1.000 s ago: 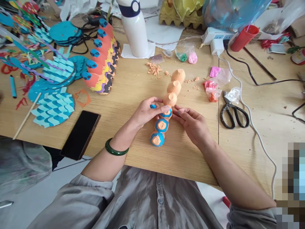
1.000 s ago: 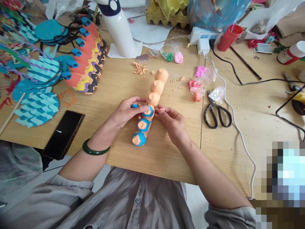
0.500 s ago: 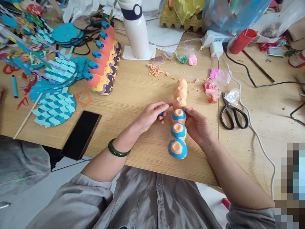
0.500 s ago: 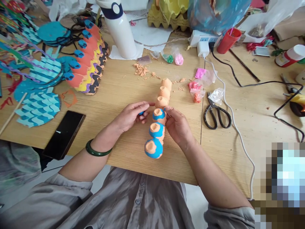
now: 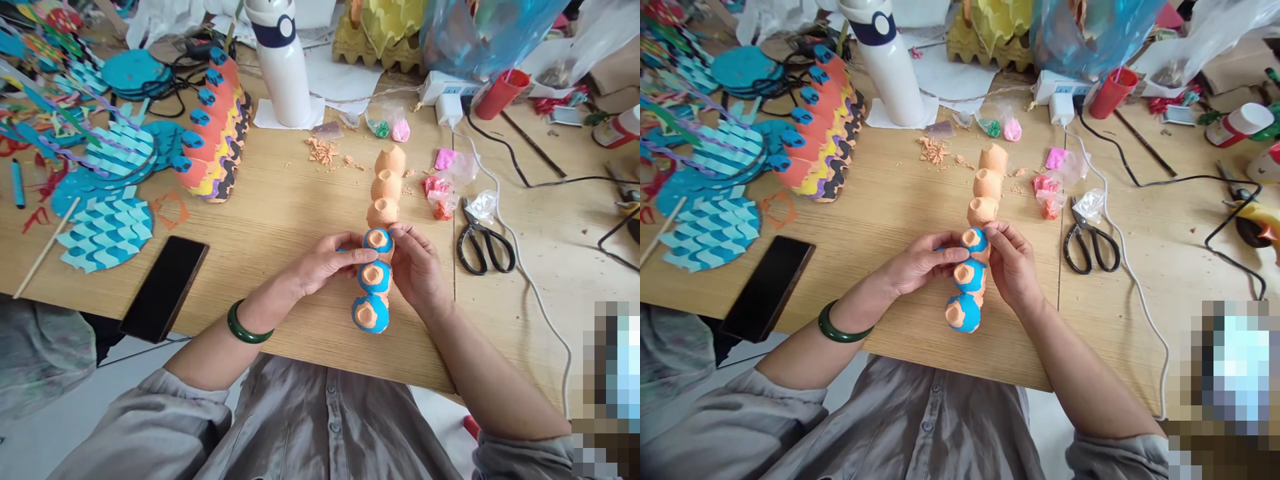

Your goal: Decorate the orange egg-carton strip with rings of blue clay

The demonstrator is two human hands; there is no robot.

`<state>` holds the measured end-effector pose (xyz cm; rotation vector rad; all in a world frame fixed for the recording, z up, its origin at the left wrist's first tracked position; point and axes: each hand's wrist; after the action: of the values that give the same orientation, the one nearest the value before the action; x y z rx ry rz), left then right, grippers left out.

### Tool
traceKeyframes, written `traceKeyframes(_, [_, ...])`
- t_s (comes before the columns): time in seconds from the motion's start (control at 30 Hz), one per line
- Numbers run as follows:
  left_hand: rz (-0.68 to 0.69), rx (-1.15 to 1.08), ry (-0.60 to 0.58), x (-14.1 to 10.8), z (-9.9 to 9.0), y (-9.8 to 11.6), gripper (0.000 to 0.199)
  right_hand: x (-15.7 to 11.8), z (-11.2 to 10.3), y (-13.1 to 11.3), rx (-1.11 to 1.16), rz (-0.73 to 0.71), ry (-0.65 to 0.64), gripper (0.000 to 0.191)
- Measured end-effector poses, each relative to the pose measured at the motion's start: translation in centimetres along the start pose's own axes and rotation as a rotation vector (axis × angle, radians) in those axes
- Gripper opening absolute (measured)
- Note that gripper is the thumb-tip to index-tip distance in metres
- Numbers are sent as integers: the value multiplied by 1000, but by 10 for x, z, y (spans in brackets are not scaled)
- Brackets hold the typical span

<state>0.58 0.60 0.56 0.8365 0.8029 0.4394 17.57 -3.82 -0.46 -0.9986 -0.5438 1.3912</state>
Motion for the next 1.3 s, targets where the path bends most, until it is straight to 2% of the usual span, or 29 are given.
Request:
traceKeyframes(0.13, [-42,-44,-21,3,-1,-2,44,-1,-2,4,-55,-52,0,17])
traceKeyframes(0.27, [6,-73,1,3,-3,-2,41,-3,-5,7,-281,-297,32,6])
traceKeyframes(0.37, [41,-106,35,2,-4,0,35,-6,-5,6,-437,-467,54,5])
traceKeyframes(0.43, [35,-125,56,2,-4,2,34,-8,-4,4,-443,-463,6,4])
traceKeyframes(0.53, [25,-118,61,2,-4,4,34,-10,-2,3,-356,-358,-65,5])
traceKeyframes(0.67, [39,-103,53,2,-3,4,38,-8,-2,3,-341,-324,-29,17])
traceKeyframes(0.87, [51,-68,7,3,-6,3,39,-7,-2,2,-415,-398,-8,2])
traceKeyframes(1.03, [36,-58,-24,2,-8,4,36,-8,0,2,-364,-346,54,10])
traceKeyframes(1.13, [37,-76,19,3,-8,5,32,-10,0,1,-356,-397,53,6])
traceKeyframes(1.3, [29,-137,25,4,-8,3,34,-15,-3,0,-550,-546,-53,5])
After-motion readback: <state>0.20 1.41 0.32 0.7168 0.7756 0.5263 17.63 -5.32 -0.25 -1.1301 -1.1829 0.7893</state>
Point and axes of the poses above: each hand's wrist, its own x-axis towards the middle knuckle, its own z-axis out of the palm, y = z × x, and after that the axes turned 3 degrees about -z, right-handed
